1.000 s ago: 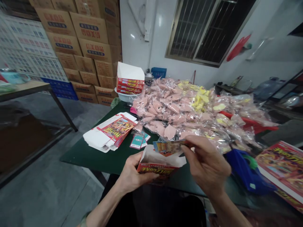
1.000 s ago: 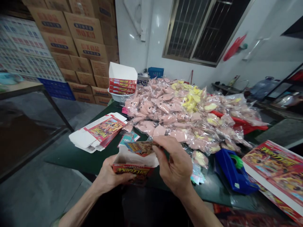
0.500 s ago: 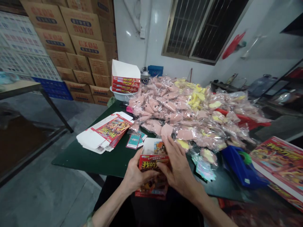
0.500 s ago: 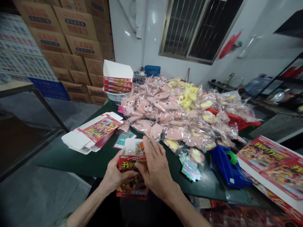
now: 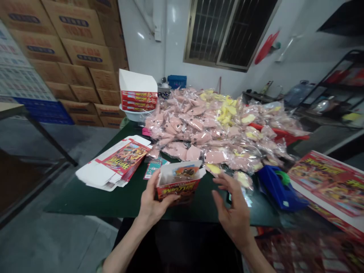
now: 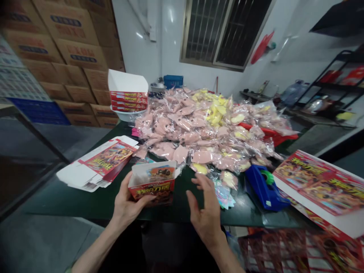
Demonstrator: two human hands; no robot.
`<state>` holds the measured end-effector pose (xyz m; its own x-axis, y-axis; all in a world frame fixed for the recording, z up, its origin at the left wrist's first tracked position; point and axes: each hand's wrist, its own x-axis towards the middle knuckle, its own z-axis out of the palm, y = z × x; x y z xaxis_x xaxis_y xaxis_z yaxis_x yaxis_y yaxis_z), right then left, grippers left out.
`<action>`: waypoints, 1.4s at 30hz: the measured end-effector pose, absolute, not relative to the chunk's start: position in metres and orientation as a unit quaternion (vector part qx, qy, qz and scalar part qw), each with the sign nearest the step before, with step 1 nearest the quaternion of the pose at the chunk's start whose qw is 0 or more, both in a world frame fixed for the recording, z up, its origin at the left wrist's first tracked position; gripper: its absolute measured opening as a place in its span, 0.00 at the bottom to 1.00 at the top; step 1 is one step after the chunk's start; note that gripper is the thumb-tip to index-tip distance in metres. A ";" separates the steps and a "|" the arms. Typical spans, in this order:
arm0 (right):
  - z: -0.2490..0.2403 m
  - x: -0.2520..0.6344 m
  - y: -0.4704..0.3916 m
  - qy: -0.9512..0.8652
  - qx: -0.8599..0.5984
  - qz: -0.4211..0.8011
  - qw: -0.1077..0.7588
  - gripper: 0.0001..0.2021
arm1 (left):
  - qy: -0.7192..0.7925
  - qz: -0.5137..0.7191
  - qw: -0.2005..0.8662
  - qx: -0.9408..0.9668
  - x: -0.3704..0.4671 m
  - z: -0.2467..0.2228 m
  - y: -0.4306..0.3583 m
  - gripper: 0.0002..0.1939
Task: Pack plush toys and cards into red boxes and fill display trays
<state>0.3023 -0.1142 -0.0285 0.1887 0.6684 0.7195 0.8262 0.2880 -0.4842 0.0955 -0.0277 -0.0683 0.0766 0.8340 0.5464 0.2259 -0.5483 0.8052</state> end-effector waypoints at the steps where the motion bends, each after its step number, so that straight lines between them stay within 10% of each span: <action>1: -0.037 0.313 -0.123 -0.599 -0.620 -0.103 0.496 0.17 | 0.392 0.562 0.282 0.672 0.095 -0.069 -0.028 0.39; 13: -0.078 0.392 -0.154 -0.429 -0.889 -0.144 0.071 0.28 | 0.490 0.589 0.341 0.544 0.080 -0.040 -0.024 0.29; 42: -0.074 0.218 -0.009 -0.576 -0.794 -0.057 0.189 0.29 | 0.563 0.629 0.302 0.442 0.006 -0.034 -0.057 0.22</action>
<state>0.2180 -0.0089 -0.0736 0.3308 0.8921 0.3077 0.9352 -0.2661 -0.2339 0.0060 -0.0574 -0.0338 -0.4270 0.8779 0.2169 0.1184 -0.1835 0.9759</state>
